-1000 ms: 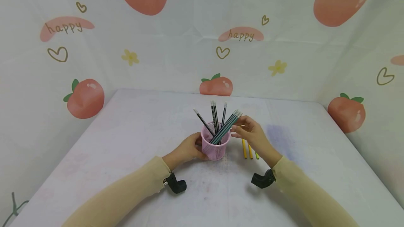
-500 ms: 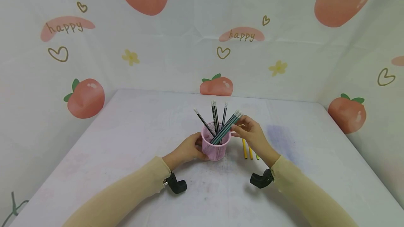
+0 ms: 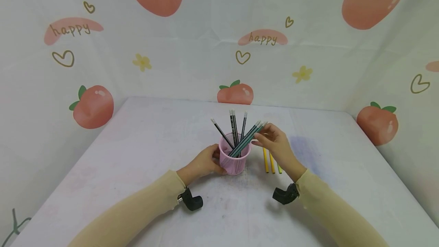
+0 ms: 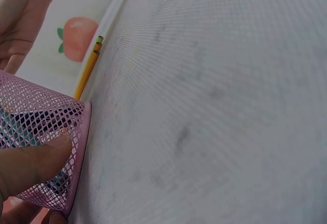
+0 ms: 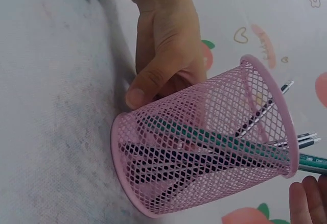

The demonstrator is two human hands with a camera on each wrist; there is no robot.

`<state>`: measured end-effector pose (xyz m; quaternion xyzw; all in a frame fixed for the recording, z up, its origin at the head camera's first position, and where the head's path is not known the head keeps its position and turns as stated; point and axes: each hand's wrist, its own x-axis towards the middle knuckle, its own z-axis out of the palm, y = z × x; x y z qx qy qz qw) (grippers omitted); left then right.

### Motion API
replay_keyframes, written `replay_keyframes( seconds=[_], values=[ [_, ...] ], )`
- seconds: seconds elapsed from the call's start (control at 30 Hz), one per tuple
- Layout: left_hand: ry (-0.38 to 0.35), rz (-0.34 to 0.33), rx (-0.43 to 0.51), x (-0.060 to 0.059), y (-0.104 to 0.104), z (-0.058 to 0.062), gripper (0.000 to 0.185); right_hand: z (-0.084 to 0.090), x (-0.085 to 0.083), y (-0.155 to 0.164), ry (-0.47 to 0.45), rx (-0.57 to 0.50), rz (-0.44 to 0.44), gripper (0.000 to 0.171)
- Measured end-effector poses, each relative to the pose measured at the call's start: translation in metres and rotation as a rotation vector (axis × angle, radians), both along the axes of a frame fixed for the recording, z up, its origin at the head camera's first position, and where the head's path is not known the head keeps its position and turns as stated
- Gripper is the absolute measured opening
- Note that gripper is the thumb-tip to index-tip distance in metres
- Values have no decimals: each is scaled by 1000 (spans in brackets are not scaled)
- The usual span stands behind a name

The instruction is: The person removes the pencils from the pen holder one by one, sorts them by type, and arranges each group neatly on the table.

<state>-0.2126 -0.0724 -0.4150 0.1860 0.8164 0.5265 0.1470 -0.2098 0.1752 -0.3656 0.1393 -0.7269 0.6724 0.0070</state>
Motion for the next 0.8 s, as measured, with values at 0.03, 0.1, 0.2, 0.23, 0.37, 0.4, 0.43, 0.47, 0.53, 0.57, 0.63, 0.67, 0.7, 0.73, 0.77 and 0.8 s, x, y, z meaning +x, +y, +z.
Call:
replay_keyframes(
  seconds=[0.03, 0.1, 0.2, 0.23, 0.37, 0.4, 0.43, 0.47, 0.53, 0.57, 0.63, 0.67, 0.7, 0.73, 0.77, 0.8],
  values=[
    [0, -1, -1, 0, 0, 0, 69, 1, 0, 0, 4, -10, -2, 18],
    [2, -2, -6, 0, 0, 0, 69, 3, 0, 1, 15, -35, -2, 14],
    [7, -5, -9, 0, -1, 0, 70, 6, -1, 2, 31, -87, -4, 10],
    [7, -4, -8, 0, -1, 0, 70, 7, -1, 2, 40, -107, -6, 11],
    [7, 2, -9, -1, -1, 0, 70, 12, -3, 4, 69, -171, -16, 11],
    [10, 5, -11, -1, -1, 0, 70, 14, -4, 4, 77, -183, -20, 10],
    [9, 8, -13, -1, 0, 0, 70, 15, -4, 5, 83, -198, -23, 10],
    [9, 9, -15, -1, 0, -1, 70, 16, -5, 6, 90, -209, -27, 10],
    [8, 11, -17, -1, 0, -1, 69, 19, -6, 8, 103, -229, -38, 9],
    [13, 7, -16, -1, 0, -1, 69, 20, -6, 9, 106, -245, -41, 10],
    [11, 3, -13, -1, 0, -1, 70, 23, -7, 11, 118, -273, -46, 10],
    [9, 1, -12, -1, -1, -1, 70, 25, -7, 11, 124, -285, -49, 10],
    [6, 0, -12, -1, 0, -1, 70, 26, -7, 12, 129, -299, -52, 11],
    [1, 1, -12, -1, 0, 0, 70, 28, -7, 13, 132, -314, -53, 11],
    [0, 0, -11, -1, 0, 0, 70, 30, -7, 14, 136, -327, -54, 11],
    [-6, 3, -12, -1, 0, 0, 70, 32, -7, 16, 140, -338, -56, 11]
  ],
)
